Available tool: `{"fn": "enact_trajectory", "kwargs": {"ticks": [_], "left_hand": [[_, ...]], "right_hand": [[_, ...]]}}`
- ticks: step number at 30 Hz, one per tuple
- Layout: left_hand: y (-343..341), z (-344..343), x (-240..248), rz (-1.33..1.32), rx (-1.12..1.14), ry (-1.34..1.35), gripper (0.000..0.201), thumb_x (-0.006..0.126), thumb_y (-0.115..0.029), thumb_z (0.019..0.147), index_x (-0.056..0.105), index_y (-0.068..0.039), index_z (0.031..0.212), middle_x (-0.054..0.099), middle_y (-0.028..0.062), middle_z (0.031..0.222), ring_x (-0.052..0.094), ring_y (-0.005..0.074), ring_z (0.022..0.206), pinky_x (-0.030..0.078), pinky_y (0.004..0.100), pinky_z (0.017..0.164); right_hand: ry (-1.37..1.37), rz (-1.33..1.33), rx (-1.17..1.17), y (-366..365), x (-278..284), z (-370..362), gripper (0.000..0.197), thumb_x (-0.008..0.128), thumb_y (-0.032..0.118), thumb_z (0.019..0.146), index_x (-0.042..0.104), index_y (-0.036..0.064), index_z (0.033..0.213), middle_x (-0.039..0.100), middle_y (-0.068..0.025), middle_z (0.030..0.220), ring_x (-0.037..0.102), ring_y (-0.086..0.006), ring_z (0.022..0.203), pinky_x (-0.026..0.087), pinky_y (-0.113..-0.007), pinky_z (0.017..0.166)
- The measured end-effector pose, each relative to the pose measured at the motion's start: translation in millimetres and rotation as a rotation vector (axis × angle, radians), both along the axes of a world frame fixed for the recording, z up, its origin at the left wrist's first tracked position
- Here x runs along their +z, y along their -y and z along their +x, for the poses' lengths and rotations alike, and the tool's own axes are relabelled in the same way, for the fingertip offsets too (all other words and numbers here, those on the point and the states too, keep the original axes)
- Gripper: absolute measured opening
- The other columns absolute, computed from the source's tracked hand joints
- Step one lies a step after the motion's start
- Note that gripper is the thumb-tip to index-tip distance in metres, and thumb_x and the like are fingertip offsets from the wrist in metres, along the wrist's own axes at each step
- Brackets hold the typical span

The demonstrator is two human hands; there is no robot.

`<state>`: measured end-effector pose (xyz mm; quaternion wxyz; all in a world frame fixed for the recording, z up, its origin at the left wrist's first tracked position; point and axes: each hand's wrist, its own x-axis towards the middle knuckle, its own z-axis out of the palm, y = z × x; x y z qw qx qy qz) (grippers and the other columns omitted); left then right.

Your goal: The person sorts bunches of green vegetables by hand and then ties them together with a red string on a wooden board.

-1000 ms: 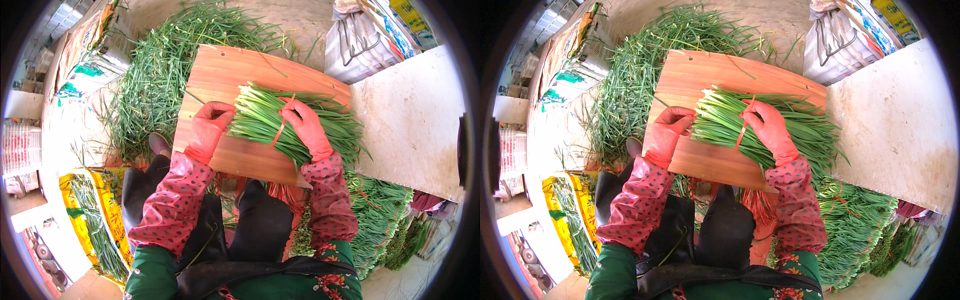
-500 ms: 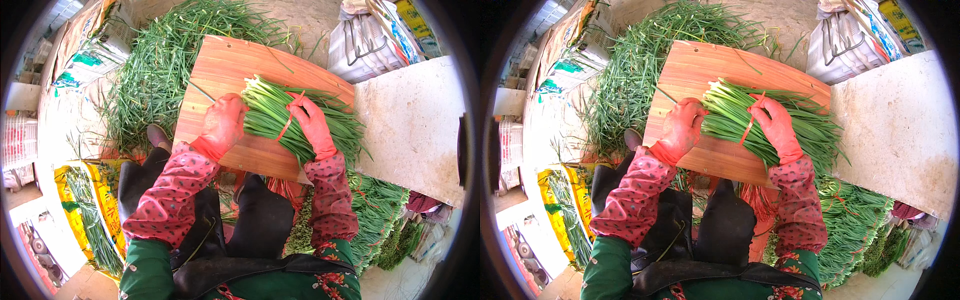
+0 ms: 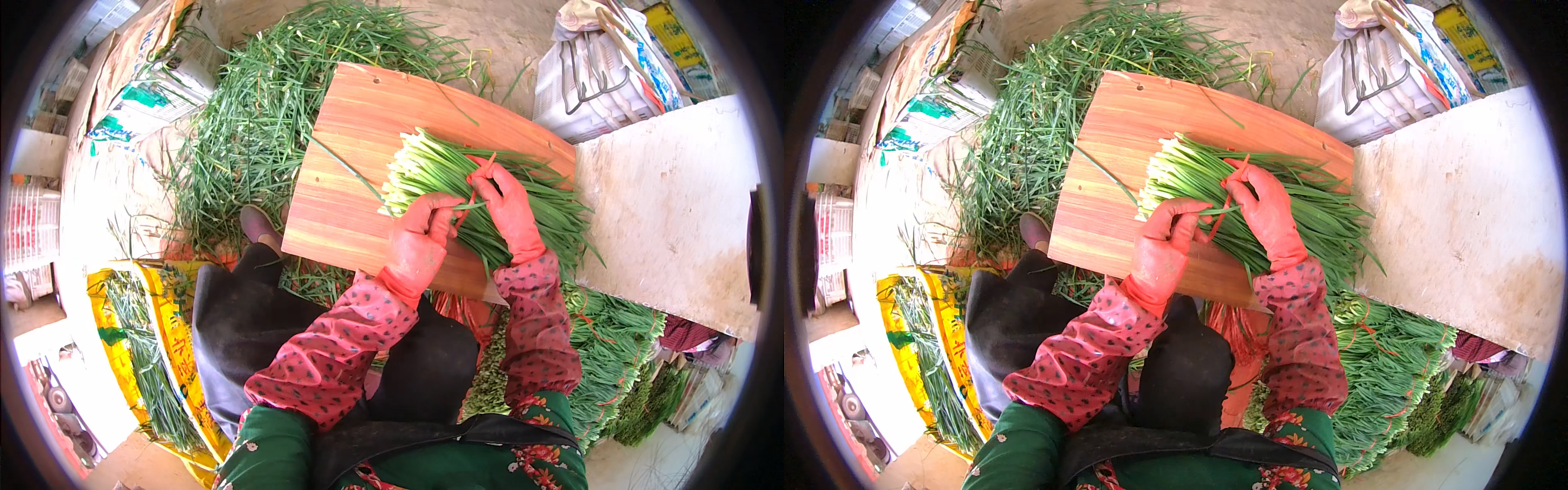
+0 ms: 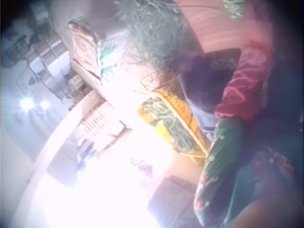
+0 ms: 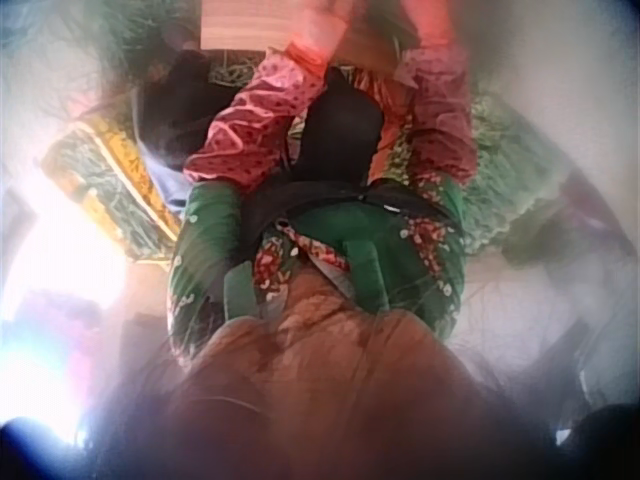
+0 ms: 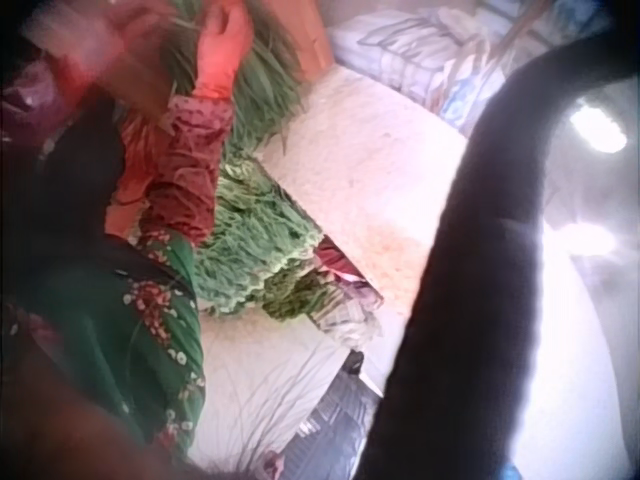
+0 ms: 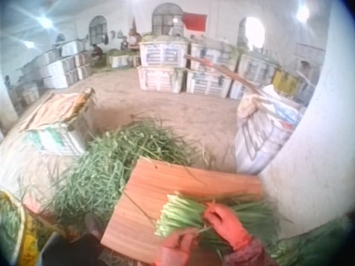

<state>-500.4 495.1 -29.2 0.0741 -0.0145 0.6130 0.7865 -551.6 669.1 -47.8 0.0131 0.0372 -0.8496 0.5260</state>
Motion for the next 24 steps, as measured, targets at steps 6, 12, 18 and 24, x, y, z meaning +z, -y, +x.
{"fn": "enact_trajectory", "kwargs": {"ticks": [6,12,18,24], "left_hand": [[54,-16,-8,-0.216,0.055,-0.065,0.012,0.049,-0.003,0.093,0.060,-0.006,0.093,0.060,0.0028,0.081,0.052,0.0108,0.066,0.044,0.0242,0.060],[218,-18,-16,-1.555,0.008,0.017,0.019,0.062,-0.018,0.081,0.065,-0.009,0.097,0.066,0.0136,0.089,0.064,0.0349,0.080,0.051,0.0420,0.073],[100,2,9,-0.695,-0.012,-0.053,0.038,0.065,-0.043,0.085,0.066,-0.006,0.095,0.065,0.0054,0.078,0.062,0.0117,0.067,0.048,0.0261,0.058],[47,-51,30,-1.135,0.122,0.062,0.039,0.063,-0.044,0.084,0.061,-0.005,0.078,0.064,0.0192,0.071,0.063,0.0405,0.072,0.049,0.0465,0.065]], "right_hand": [[-0.034,0.012,0.005,0,2,0,0.012,0.058,0.012,0.086,0.059,-0.0001,0.085,0.067,-0.0147,0.102,0.063,-0.0263,0.096,0.047,-0.034,0.083],[-0.019,0.024,-0.002,4,6,-1,0.016,0.061,0.016,0.086,0.058,0.0003,0.087,0.067,-0.0145,0.103,0.066,-0.0276,0.088,0.049,-0.034,0.079],[-0.009,0.017,0.004,4,0,-2,0.017,0.061,0.017,0.085,0.059,0.0010,0.087,0.067,-0.0141,0.099,0.065,-0.0290,0.088,0.049,-0.036,0.077],[-0.077,0.061,0.005,-1,-3,-2,0.016,0.061,0.017,0.085,0.058,0.0013,0.085,0.067,-0.0133,0.098,0.064,-0.0301,0.087,0.049,-0.036,0.077]]}}
